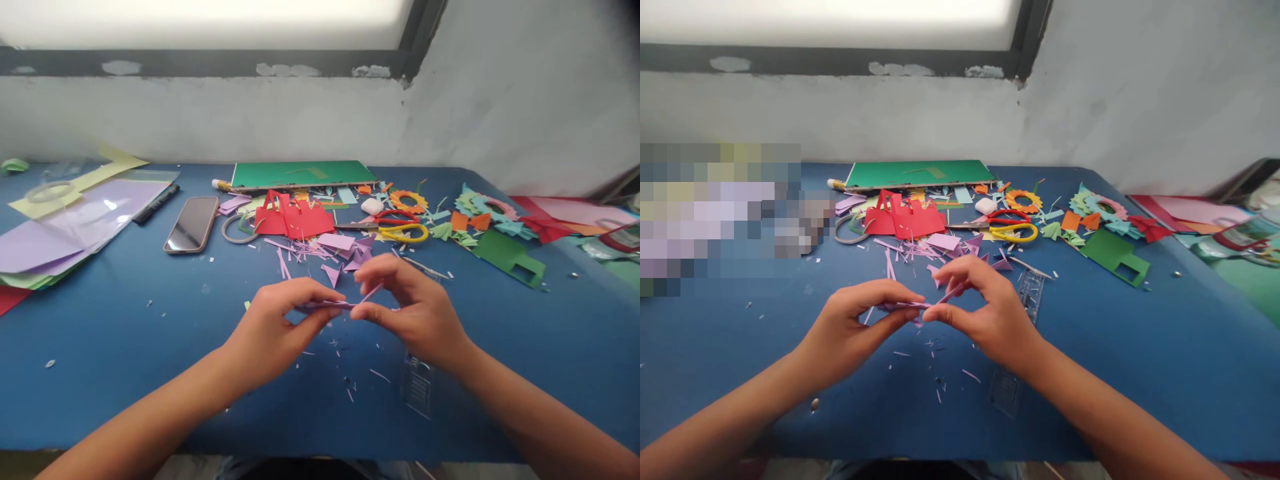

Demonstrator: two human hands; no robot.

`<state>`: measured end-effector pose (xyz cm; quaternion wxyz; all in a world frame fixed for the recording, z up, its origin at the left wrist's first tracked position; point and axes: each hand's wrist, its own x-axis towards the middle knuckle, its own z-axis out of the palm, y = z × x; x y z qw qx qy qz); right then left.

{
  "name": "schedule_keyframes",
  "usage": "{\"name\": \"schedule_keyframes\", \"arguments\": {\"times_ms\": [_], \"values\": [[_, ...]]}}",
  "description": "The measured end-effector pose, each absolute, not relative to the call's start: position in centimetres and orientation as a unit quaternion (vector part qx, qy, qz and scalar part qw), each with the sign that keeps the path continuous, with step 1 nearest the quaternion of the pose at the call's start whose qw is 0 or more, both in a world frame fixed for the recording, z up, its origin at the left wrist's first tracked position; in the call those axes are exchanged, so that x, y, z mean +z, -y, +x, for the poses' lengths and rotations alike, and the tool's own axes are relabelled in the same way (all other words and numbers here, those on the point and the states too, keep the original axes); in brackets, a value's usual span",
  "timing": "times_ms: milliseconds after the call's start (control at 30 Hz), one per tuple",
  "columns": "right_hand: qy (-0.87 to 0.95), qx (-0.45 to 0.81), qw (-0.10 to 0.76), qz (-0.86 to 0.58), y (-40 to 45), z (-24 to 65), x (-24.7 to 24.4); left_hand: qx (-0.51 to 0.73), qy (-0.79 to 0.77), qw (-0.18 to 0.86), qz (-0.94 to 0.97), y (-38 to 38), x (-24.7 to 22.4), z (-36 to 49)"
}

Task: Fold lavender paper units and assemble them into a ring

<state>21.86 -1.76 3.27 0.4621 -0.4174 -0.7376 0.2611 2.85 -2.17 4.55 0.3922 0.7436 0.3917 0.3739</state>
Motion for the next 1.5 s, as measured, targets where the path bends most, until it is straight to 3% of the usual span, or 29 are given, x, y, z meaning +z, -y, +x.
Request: {"name": "schedule_keyframes", "arguments": {"times_ms": [100,167,333,567,833,1167,1500], "values": [[0.725,0.076,0.559,-0.394,2.0,22.1,2.9,0.422,-0.384,0.284,0.771,2.0,4.3,2.6],[0.75,0.005,0.555,-0.36,2.4,22.2,3.0,0.441,-0.363,0.231,0.788,1.9,4.0,2.5],[0.812,0.022,0.494,-0.311,3.3,22.4,3.7,0.45,-0.292,0.148,0.831,2.1,3.7,2.3],[0.864,-0.007,0.441,-0.243,2.7,22.4,3.6,0.481,-0.264,0.126,0.827,2.4,4.0,2.4],[0.891,-0.016,0.399,-0.215,2.7,22.6,2.7,0.426,-0.229,0.114,0.868,2.3,4.9,2.0],[0.921,-0.039,0.34,-0.184,3.5,23.1,4.9,0.443,-0.207,0.043,0.871,2.9,4.8,1.8],[0.889,-0.016,0.395,-0.23,5.1,22.7,4.4,0.436,-0.186,0.041,0.88,3.0,4.7,1.7]]}}
